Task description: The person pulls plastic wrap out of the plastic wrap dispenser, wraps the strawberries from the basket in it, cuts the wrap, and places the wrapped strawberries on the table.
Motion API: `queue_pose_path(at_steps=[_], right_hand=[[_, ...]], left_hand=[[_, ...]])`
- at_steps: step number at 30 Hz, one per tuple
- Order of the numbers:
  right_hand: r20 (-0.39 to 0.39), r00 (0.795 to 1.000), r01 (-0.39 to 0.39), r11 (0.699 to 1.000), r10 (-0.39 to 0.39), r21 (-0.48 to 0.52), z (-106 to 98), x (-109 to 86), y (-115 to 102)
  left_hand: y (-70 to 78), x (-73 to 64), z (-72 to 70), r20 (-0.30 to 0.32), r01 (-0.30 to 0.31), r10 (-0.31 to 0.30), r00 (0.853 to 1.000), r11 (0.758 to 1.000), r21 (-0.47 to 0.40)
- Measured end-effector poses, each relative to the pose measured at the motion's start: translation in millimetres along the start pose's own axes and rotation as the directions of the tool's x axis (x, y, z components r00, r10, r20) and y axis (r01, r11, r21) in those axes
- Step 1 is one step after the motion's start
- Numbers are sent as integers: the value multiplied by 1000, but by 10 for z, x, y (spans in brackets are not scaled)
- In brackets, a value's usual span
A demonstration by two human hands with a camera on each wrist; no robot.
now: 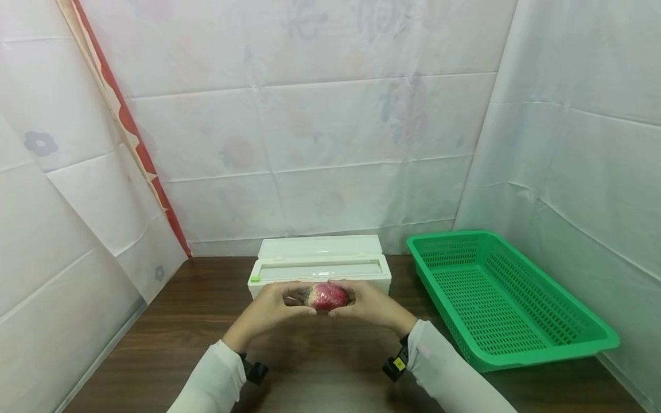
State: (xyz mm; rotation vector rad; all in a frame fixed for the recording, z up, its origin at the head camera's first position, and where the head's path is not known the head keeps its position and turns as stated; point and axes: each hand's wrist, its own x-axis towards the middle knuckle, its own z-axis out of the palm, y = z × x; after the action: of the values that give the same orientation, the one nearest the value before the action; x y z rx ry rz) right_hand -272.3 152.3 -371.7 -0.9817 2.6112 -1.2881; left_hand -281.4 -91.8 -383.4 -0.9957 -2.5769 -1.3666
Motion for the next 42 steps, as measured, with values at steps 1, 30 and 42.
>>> queue_pose_path(at_steps=[1,30,42], right_hand=[[2,1000,9,1000,-9,-5,1,-5,-6],[34,999,7,990,-11,138,-44,-36,25],[-9,999,39,989,-38,140,2,-24,34]], left_hand=[[-3,-3,-1,3,0,0,1000,1000,-7],[-45,-27,-26,20,-31,34,999,994,-101],[-26,5,-1,23,-34,35,999,998,-55]])
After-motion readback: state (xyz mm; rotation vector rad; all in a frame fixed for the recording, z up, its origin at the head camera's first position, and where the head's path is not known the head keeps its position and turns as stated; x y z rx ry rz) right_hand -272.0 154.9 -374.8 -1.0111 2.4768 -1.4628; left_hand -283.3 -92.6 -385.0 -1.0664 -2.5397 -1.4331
